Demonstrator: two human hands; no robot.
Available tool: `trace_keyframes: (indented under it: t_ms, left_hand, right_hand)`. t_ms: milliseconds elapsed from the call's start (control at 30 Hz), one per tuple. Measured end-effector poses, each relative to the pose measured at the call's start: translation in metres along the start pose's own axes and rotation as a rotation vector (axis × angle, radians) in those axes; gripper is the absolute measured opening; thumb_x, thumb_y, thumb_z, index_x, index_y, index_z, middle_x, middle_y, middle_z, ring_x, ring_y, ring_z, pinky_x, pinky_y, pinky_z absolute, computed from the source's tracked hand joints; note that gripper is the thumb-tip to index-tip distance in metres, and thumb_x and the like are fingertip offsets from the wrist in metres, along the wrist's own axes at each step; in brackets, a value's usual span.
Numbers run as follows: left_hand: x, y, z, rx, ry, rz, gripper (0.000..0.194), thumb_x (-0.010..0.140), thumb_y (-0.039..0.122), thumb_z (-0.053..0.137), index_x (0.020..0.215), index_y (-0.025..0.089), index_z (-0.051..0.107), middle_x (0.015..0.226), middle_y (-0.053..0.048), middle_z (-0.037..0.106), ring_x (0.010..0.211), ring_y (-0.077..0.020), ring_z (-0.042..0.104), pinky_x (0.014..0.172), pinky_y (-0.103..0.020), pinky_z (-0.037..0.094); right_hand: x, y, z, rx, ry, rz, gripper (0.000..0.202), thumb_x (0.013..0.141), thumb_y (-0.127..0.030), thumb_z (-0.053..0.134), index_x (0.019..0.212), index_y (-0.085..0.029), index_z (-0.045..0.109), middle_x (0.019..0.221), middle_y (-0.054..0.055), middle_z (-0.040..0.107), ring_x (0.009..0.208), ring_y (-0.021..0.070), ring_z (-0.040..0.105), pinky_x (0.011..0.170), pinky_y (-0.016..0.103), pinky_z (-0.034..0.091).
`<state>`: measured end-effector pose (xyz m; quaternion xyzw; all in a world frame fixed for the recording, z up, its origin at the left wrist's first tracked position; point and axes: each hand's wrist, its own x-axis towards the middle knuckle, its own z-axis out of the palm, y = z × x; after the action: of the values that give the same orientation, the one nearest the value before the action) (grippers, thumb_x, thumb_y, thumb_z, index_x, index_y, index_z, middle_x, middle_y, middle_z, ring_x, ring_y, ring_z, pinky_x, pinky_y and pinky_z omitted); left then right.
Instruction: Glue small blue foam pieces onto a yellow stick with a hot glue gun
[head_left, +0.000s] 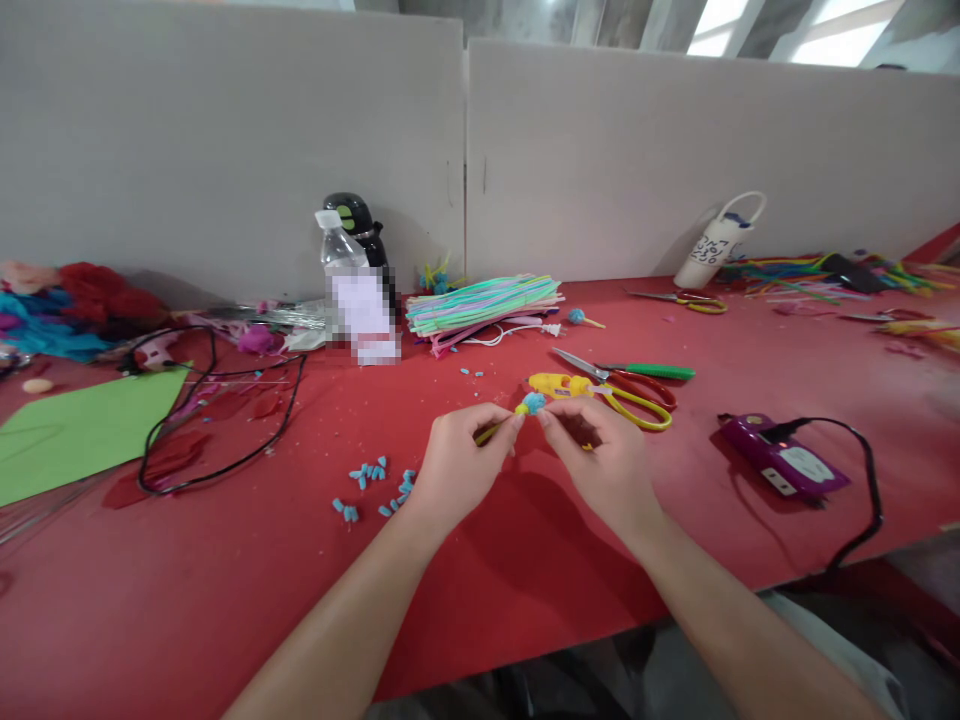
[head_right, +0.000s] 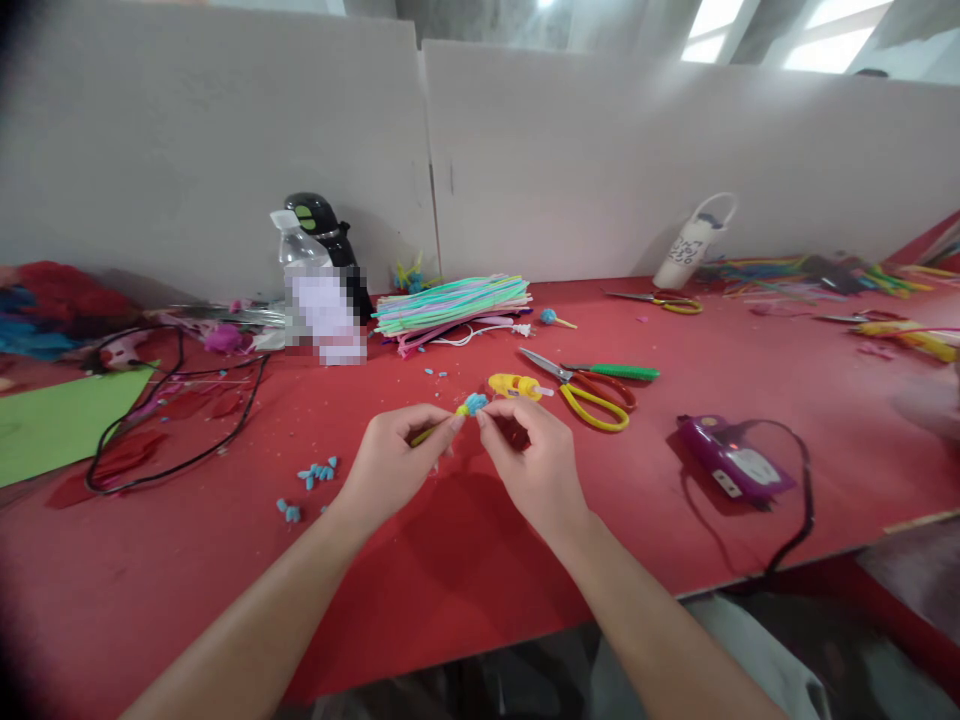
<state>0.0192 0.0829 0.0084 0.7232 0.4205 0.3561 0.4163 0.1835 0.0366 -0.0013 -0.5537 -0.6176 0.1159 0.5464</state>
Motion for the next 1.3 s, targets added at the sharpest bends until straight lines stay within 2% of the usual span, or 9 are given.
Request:
trace_keyframes:
  t_ms: [367, 500, 567, 667, 800, 1000, 1300]
  left_hand:
    - [0.0, -0.001, 0.0, 0.007, -0.004, 0.005, 0.036, 0.092, 0.04, 0.056, 0.066, 0.016, 0.059, 0.059, 0.003, 0.056, 0.055, -0.0081, 0.045, 0.054, -0.02, 0.035]
    - [0.002, 0.001, -0.003, 0.027, -0.017, -0.002, 0.036, 0.092, 0.041, 0.056, 0.066, 0.016, 0.061, 0.058, 0.003, 0.055, 0.055, -0.0084, 0.044, 0.052, -0.02, 0.033]
    - [0.002, 0.002, -0.008, 0.04, -0.036, -0.008, 0.036, 0.091, 0.042, 0.057, 0.068, 0.016, 0.062, 0.059, 0.002, 0.056, 0.054, -0.0085, 0.045, 0.052, -0.02, 0.033]
    - [0.004, 0.005, -0.017, 0.048, -0.058, -0.024, 0.037, 0.091, 0.044, 0.058, 0.067, 0.015, 0.063, 0.059, 0.002, 0.057, 0.054, -0.0088, 0.047, 0.052, -0.021, 0.035]
    - [0.004, 0.004, -0.027, 0.106, -0.132, -0.04, 0.036, 0.09, 0.043, 0.057, 0.068, 0.016, 0.065, 0.058, 0.001, 0.058, 0.054, -0.0097, 0.049, 0.053, -0.022, 0.036]
    - [0.005, -0.001, -0.029, 0.164, -0.199, -0.053, 0.032, 0.089, 0.041, 0.058, 0.07, 0.016, 0.068, 0.061, 0.002, 0.059, 0.057, -0.0104, 0.05, 0.054, -0.022, 0.036]
    - [0.006, -0.008, -0.029, 0.21, -0.243, -0.051, 0.033, 0.089, 0.043, 0.056, 0.072, 0.018, 0.069, 0.062, 0.001, 0.061, 0.059, -0.0116, 0.052, 0.055, -0.023, 0.037]
  right_hand:
    - [0.0, 0.003, 0.0, 0.013, 0.034, 0.053, 0.008, 0.088, -0.026, 0.067, 0.083, -0.02, 0.066, 0.076, 0.0, 0.066, 0.065, 0.0123, 0.059, 0.061, 0.025, 0.05]
    - [0.0, 0.006, -0.004, 0.093, 0.05, 0.114, 0.008, 0.089, -0.027, 0.064, 0.094, -0.021, 0.067, 0.089, 0.004, 0.068, 0.077, 0.0161, 0.064, 0.066, 0.028, 0.053]
    - [0.0, 0.009, -0.005, 0.145, 0.009, 0.139, 0.016, 0.089, -0.026, 0.063, 0.105, -0.022, 0.066, 0.098, 0.006, 0.068, 0.086, 0.0182, 0.065, 0.071, 0.031, 0.054]
    - [0.0, 0.013, -0.007, 0.191, -0.131, 0.187, 0.029, 0.087, -0.025, 0.065, 0.116, -0.022, 0.064, 0.107, 0.007, 0.068, 0.09, 0.0193, 0.066, 0.076, 0.034, 0.055]
    - [-0.002, 0.015, -0.004, 0.249, -0.257, 0.236, 0.036, 0.085, -0.026, 0.066, 0.121, -0.023, 0.062, 0.114, 0.008, 0.068, 0.092, 0.0193, 0.067, 0.077, 0.034, 0.056]
    - [-0.004, 0.016, 0.004, 0.269, -0.293, 0.236, 0.03, 0.084, -0.029, 0.067, 0.112, -0.02, 0.065, 0.103, 0.008, 0.07, 0.091, 0.0214, 0.068, 0.078, 0.036, 0.057]
    - [-0.005, 0.022, 0.008, 0.232, -0.274, 0.243, 0.018, 0.084, -0.03, 0.067, 0.099, -0.02, 0.066, 0.092, 0.007, 0.072, 0.083, 0.0207, 0.068, 0.074, 0.035, 0.056]
